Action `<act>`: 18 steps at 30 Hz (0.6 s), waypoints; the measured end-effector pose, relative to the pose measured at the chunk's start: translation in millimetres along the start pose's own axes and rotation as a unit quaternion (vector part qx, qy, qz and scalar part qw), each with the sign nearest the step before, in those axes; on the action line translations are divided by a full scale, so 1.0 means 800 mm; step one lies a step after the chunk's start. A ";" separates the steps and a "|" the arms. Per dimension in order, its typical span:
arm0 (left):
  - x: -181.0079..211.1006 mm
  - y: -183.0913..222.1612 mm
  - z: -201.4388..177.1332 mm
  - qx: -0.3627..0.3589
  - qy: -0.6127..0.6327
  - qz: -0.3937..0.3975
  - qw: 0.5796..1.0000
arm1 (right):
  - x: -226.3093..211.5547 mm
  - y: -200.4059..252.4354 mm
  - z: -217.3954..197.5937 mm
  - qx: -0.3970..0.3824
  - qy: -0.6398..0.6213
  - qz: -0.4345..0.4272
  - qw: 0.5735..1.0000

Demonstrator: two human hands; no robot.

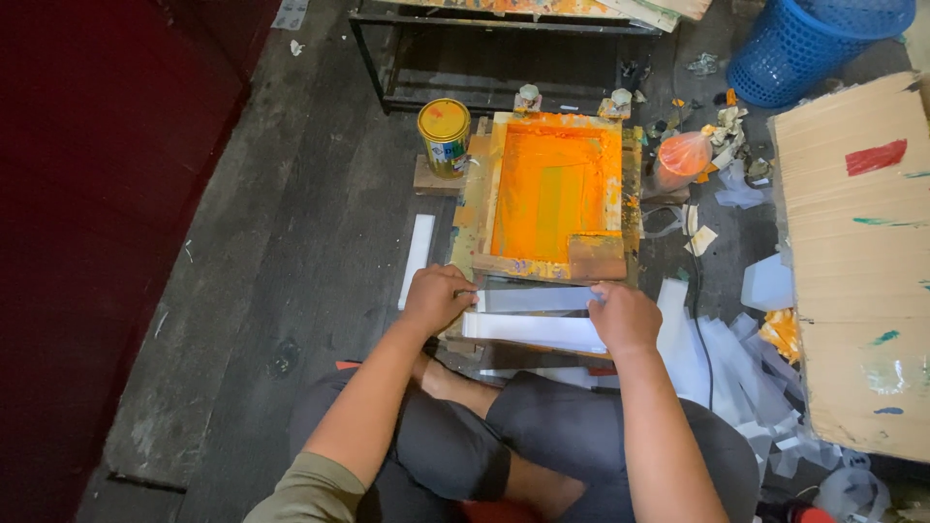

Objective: Preparing and inspecting thin translucent strips for a screen printing process on the floor of a workshop.

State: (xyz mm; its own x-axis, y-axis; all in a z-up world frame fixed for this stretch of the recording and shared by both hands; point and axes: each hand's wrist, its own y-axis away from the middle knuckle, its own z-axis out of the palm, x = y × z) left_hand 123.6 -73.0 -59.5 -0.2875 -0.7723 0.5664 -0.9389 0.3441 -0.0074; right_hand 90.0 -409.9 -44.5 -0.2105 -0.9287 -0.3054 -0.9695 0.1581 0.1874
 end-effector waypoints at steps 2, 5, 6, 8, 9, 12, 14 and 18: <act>0.005 -0.001 -0.004 -0.006 -0.001 0.009 1.000 | -0.009 0.006 -0.012 0.001 0.018 0.000 1.000; 0.001 -0.003 0.001 -0.016 -0.015 0.023 1.000 | -0.012 0.008 -0.012 0.005 0.023 0.000 1.000; -0.002 -0.004 0.005 -0.019 -0.028 0.028 0.999 | -0.011 0.007 -0.009 0.007 0.011 0.000 1.000; -0.003 -0.004 0.006 -0.022 -0.020 0.014 0.999 | -0.019 0.011 -0.018 0.005 0.014 0.000 1.000; -0.003 -0.003 0.007 -0.025 -0.013 0.001 1.000 | -0.022 0.013 -0.023 0.004 0.017 0.001 1.000; -0.003 -0.004 0.009 -0.031 0.012 -0.016 0.999 | -0.030 0.017 -0.031 0.012 0.009 0.002 1.000; 0.004 -0.003 0.003 -0.036 0.028 -0.026 0.999 | -0.027 0.016 -0.026 0.015 0.013 -0.003 1.000; 0.012 0.000 -0.006 -0.050 0.071 -0.057 0.995 | -0.024 0.017 -0.024 0.018 0.022 -0.010 1.000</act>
State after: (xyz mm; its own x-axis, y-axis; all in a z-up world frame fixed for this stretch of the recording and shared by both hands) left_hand 121.9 -78.2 -50.2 -0.1438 -0.7281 0.6702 -0.9385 0.3151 0.1410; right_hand 83.4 -396.0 -18.3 -0.1851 -0.9459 -0.2665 -0.9776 0.1495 0.1483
